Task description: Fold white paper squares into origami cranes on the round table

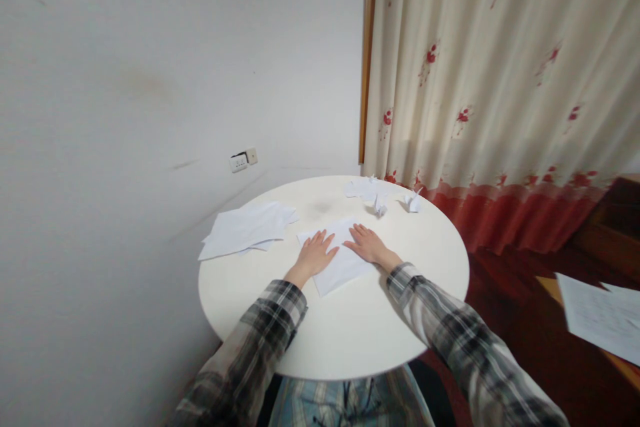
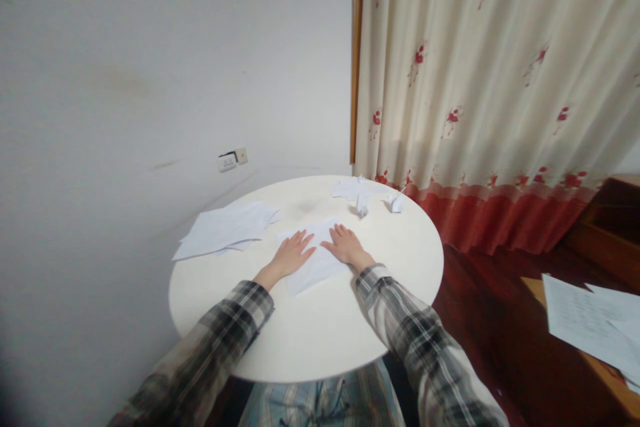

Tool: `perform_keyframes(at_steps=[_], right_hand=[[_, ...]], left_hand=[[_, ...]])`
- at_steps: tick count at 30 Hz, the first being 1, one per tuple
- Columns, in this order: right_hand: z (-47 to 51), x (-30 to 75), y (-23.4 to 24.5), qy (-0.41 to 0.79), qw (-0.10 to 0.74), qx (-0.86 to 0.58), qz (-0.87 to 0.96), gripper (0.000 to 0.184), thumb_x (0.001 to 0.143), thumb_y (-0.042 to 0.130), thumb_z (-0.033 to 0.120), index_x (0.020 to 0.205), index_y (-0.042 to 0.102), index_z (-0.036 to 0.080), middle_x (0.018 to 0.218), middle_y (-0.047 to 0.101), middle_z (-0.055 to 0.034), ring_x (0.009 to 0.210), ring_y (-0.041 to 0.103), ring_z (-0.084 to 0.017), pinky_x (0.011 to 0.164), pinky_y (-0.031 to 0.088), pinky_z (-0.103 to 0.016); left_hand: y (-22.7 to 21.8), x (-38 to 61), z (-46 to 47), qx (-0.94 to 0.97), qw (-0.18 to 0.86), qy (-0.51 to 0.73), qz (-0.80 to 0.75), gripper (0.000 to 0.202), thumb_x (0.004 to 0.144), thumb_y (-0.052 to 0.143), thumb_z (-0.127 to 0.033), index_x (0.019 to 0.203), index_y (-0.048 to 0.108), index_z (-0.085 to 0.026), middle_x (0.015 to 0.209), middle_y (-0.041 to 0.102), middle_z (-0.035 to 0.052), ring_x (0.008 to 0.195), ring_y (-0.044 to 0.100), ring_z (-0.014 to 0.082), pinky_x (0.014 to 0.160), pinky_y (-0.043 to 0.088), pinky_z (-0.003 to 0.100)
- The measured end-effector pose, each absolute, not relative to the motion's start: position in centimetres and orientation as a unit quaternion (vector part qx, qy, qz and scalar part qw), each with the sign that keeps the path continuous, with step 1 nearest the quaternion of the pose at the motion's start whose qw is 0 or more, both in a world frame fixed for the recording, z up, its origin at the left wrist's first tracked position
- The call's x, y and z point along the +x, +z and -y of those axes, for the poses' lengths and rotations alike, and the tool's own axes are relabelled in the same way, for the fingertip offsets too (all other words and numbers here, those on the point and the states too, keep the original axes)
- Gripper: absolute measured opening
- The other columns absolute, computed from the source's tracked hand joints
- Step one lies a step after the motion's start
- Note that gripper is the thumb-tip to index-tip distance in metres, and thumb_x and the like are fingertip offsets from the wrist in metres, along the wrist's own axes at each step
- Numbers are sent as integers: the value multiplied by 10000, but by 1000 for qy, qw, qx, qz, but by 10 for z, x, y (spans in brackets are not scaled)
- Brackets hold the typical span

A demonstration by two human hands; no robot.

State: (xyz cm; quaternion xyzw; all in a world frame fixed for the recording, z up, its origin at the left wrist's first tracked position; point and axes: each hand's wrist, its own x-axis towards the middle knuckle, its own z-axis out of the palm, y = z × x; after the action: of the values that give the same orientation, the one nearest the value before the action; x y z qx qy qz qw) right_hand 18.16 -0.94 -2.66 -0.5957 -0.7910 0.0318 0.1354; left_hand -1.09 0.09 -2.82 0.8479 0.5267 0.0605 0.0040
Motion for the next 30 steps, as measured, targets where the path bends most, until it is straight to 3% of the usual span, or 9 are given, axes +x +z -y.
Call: perform_keyframes(at_steps=[5,10,15,18,20,23,27,30], right_hand=[[6,201,-26,21,122,-667,734,627,877,246,550,1351,325,148,1443,265,-124,1329,218,-262,1044,194,-446],[10,201,-22,-94,185,-705,678,551,864,407,419,1299,379,81,1371,357,-210,1277,304,-298,1017,235,-469],[14,181,-16,-113,236,-598,757,460,823,408,137,1277,403,61,1360,386,-186,1274,326,-239,1046,256,-395],[17,164,-19,-25,240,-494,835,438,834,350,128,1263,433,91,1303,476,-134,1213,416,-168,1024,318,-316],[18,157,-23,13,229,-450,863,425,866,316,177,1268,434,101,1282,502,-120,1198,436,-153,1027,317,-303],[19,155,-26,37,200,-456,866,476,908,274,321,1305,397,90,1346,432,-133,1271,353,-182,1058,266,-340],[16,169,-24,61,160,-499,850,612,888,248,517,1345,349,123,1417,320,-113,1325,250,-216,1071,214,-377],[11,189,-21,64,133,-556,818,658,871,239,567,1368,305,142,1445,261,-99,1341,202,-234,1075,174,-409]], left_hand=[[-27,-11,1,846,-9,66,-529,580,872,224,-538,1358,318,-236,1447,274,76,1332,216,235,1052,191,427],[-16,-8,10,841,-66,105,-527,567,847,249,-588,1270,451,-268,1307,467,87,1185,410,248,961,297,397],[-2,-1,23,826,-124,133,-534,507,857,280,-547,1062,599,-210,1010,580,118,1010,496,245,878,341,378],[-4,2,23,839,-122,132,-513,414,878,337,-426,1080,569,-149,1086,569,141,1067,486,245,916,335,377],[-9,2,19,851,-91,121,-502,411,892,311,-332,1192,489,-113,1248,499,155,1181,427,232,967,313,365],[-17,1,12,854,-34,90,-511,472,901,250,-300,1317,350,-99,1408,333,142,1301,292,218,1025,270,375],[-22,-1,7,856,-14,76,-511,522,899,244,-354,1335,323,-78,1423,293,147,1325,239,217,1053,240,375],[-23,-3,6,859,-18,84,-505,551,897,245,-406,1322,343,-69,1411,315,153,1321,250,215,1058,236,363]])
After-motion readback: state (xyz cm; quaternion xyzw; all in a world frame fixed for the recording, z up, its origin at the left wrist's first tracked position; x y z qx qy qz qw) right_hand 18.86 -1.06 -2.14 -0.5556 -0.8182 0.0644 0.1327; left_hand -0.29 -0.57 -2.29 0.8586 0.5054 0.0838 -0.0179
